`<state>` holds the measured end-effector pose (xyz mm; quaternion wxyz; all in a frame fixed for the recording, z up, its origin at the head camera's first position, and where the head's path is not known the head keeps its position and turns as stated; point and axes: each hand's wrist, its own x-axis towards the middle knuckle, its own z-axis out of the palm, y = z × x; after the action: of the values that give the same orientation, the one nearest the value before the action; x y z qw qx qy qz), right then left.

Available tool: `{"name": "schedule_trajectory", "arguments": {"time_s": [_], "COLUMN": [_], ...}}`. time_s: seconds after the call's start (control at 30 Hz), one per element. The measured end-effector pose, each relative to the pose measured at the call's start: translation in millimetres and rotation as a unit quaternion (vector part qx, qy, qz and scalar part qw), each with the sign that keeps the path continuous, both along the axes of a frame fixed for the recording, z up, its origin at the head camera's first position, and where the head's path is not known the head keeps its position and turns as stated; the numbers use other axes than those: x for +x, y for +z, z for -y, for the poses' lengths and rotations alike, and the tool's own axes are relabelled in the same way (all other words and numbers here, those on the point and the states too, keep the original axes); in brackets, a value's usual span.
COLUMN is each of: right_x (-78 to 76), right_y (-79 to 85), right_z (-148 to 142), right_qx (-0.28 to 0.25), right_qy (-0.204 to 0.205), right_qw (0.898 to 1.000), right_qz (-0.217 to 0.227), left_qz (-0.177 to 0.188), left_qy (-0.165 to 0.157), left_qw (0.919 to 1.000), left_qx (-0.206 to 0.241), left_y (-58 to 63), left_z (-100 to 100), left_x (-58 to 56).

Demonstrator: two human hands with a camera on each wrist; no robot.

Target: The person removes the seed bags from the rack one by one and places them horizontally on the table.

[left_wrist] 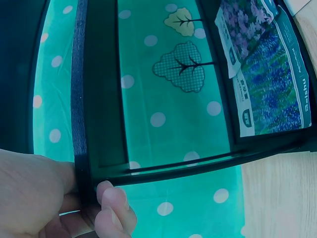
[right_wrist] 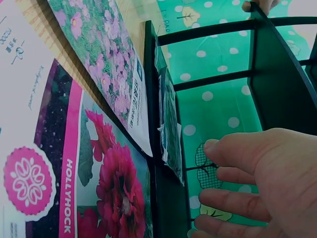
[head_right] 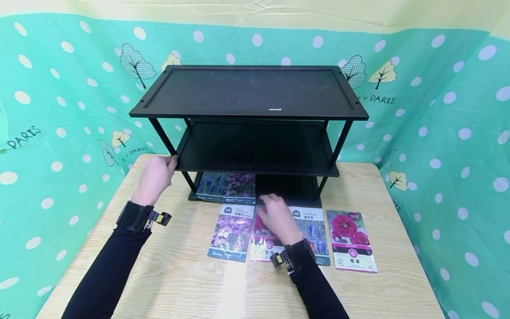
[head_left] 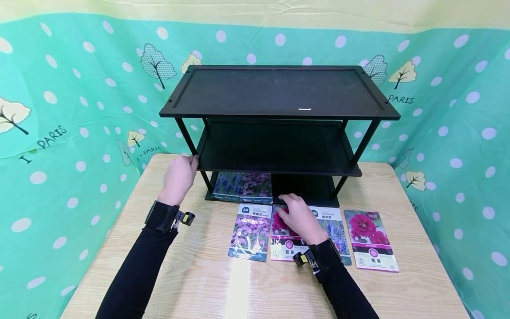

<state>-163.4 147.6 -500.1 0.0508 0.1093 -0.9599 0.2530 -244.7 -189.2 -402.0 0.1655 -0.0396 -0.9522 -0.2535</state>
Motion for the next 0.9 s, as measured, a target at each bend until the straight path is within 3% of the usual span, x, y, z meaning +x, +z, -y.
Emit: {"name": "schedule_trajectory", "arguments": {"time_s": [0.9], "right_x": [-11.1], "right_y": [-14.0], "right_z": [-8], "right_qx": [-0.041], "right_qy": [-0.03], "right_qw": [0.998], "right_qz": [0.036], "left_qz": [0.005], "left_qy": [-0.001], "left_qw": [1.0], "left_qx": [0.003], "left_y": [-0.8], "left_z": [0], "left_x": [0.5]}}
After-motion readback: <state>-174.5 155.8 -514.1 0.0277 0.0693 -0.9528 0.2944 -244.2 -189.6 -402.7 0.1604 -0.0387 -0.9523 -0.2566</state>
